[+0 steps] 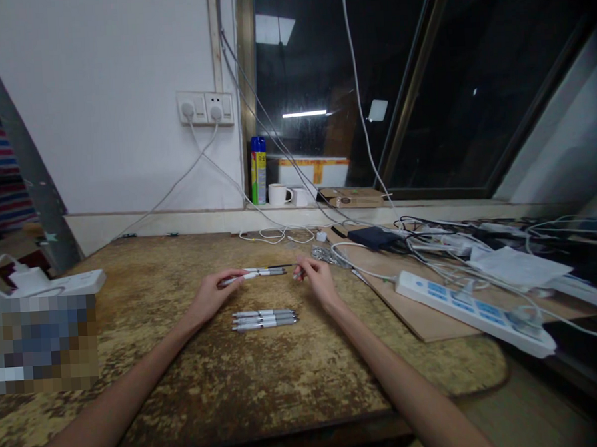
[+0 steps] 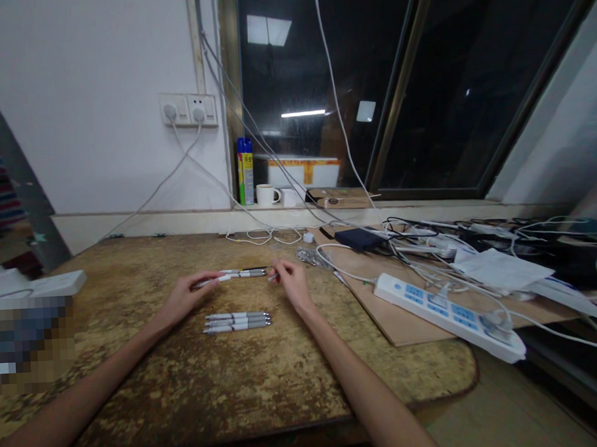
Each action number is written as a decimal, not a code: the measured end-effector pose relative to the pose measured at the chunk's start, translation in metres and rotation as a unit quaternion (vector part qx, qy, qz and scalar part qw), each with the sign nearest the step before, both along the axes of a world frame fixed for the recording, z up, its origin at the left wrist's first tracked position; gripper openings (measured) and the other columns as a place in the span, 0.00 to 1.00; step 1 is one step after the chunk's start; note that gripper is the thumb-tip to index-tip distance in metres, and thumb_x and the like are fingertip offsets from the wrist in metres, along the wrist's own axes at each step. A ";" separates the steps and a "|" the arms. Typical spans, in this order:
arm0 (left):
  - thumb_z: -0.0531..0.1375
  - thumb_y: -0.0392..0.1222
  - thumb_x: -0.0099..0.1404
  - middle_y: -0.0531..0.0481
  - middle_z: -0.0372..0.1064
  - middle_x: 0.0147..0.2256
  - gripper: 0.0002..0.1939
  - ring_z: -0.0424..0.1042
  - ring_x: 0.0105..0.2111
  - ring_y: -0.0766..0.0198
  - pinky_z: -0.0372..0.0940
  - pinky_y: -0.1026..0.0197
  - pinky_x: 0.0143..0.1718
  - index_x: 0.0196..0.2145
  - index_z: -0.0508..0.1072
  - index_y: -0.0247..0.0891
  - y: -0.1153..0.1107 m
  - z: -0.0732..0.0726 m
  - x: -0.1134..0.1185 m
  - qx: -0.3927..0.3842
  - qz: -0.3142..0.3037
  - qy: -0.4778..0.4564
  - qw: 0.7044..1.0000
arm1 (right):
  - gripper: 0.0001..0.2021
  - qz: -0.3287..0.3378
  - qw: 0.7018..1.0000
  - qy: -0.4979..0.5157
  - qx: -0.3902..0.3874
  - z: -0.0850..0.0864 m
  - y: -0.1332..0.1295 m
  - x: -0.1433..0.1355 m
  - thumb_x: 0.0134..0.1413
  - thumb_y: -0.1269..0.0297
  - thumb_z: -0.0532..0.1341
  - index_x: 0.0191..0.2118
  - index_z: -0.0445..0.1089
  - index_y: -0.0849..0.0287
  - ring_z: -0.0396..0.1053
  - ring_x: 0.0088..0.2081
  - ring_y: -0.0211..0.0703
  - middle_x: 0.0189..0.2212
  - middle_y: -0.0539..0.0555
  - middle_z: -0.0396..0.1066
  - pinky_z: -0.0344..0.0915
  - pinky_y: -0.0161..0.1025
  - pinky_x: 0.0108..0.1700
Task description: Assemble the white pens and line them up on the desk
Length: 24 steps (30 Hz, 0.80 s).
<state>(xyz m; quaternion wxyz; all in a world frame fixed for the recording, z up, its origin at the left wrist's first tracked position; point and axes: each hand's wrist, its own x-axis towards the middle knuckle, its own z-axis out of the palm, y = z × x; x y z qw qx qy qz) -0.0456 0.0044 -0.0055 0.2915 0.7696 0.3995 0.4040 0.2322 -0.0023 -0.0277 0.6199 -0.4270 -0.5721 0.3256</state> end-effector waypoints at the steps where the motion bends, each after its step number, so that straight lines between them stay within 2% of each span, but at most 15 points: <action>1: 0.59 0.56 0.66 0.45 0.77 0.49 0.23 0.74 0.49 0.52 0.64 0.55 0.55 0.48 0.79 0.38 -0.001 0.001 0.000 0.000 0.000 0.003 1.000 | 0.22 -0.001 1.000 0.002 -0.001 0.001 -0.001 0.000 0.59 0.48 0.57 0.23 0.72 0.59 0.66 0.25 0.41 0.22 0.53 0.71 0.62 0.37 0.32; 5: 0.58 0.57 0.66 0.46 0.77 0.49 0.23 0.74 0.49 0.52 0.65 0.56 0.53 0.48 0.79 0.39 -0.002 0.004 0.001 0.003 0.006 0.019 1.000 | 0.22 0.001 1.000 0.005 -0.003 0.005 -0.003 0.000 0.58 0.47 0.58 0.22 0.72 0.58 0.66 0.25 0.41 0.22 0.53 0.71 0.62 0.37 0.32; 11: 0.57 0.57 0.67 0.48 0.79 0.44 0.23 0.74 0.42 0.53 0.65 0.59 0.44 0.49 0.79 0.40 0.000 0.002 -0.001 -0.003 0.025 0.027 0.999 | 0.22 0.000 1.000 0.016 -0.007 0.004 0.000 0.003 0.57 0.45 0.58 0.23 0.72 0.58 0.65 0.26 0.41 0.23 0.53 0.71 0.62 0.38 0.32; 18: 0.57 0.58 0.67 0.49 0.80 0.39 0.25 0.73 0.35 0.57 0.64 0.62 0.35 0.49 0.79 0.38 -0.001 0.001 0.000 -0.012 0.022 0.031 0.999 | 0.20 0.024 1.000 0.004 0.010 0.004 0.001 0.003 0.57 0.45 0.60 0.29 0.74 0.58 0.67 0.31 0.43 0.28 0.54 0.73 0.64 0.38 0.36; 21: 0.57 0.59 0.66 0.48 0.80 0.39 0.25 0.74 0.36 0.56 0.65 0.61 0.37 0.49 0.79 0.38 0.000 0.001 0.000 -0.014 0.033 0.024 0.999 | 0.19 0.021 0.999 -0.023 0.022 0.004 0.001 0.004 0.57 0.45 0.61 0.31 0.75 0.57 0.69 0.33 0.44 0.30 0.54 0.74 0.64 0.38 0.39; 24: 0.58 0.58 0.66 0.47 0.79 0.43 0.24 0.74 0.42 0.53 0.65 0.60 0.44 0.48 0.80 0.38 0.001 0.002 -0.001 -0.005 0.035 0.014 0.999 | 0.18 0.011 0.998 -0.048 0.026 0.004 0.000 0.004 0.56 0.46 0.62 0.34 0.76 0.57 0.69 0.33 0.44 0.31 0.54 0.75 0.64 0.38 0.40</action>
